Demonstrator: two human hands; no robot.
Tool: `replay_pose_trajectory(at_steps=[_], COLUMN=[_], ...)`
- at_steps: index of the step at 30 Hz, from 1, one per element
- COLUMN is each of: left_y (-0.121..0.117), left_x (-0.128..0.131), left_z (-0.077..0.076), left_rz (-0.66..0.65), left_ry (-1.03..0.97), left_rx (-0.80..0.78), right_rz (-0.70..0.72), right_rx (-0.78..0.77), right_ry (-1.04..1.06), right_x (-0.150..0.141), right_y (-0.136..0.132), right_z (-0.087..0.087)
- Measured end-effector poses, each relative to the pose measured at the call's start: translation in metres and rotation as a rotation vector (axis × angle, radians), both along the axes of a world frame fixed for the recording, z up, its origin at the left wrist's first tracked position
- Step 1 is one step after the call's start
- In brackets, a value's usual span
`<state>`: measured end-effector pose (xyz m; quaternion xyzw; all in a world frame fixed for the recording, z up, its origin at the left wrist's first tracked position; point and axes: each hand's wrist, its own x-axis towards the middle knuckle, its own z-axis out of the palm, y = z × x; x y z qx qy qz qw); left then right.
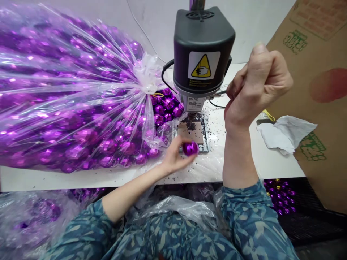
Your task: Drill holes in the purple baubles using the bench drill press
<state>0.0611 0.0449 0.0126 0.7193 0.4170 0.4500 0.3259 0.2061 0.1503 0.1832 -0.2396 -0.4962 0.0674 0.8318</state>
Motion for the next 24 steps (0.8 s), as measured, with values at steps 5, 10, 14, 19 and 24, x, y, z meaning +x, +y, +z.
replay_pose_trajectory(at_steps=[5, 10, 14, 19, 24], left_y=[-0.078, -0.052, 0.039, 0.102, 0.108], left_x=[-0.021, -0.036, -0.051, -0.059, -0.065], left_z=[0.002, 0.008, 0.034, 0.037, 0.033], left_rz=[-0.597, -0.344, 0.188, 0.408, 0.410], left_ry=[0.692, 0.620, 0.516, 0.592, 0.558], left_rx=[0.048, 0.270, 0.252, 0.062, 0.036], right_rz=[0.082, 0.131, 0.160, 0.179, 0.182], right_rx=[-0.011, -0.002, -0.006, 0.008, -0.030], right_ry=[0.061, 0.093, 0.131, 0.131, 0.126], right_x=[0.002, 0.001, 0.000, 0.002, 0.002], right_y=[-0.002, -0.003, -0.001, -0.001, -0.006], right_z=[-0.005, -0.004, -0.004, -0.006, -0.004])
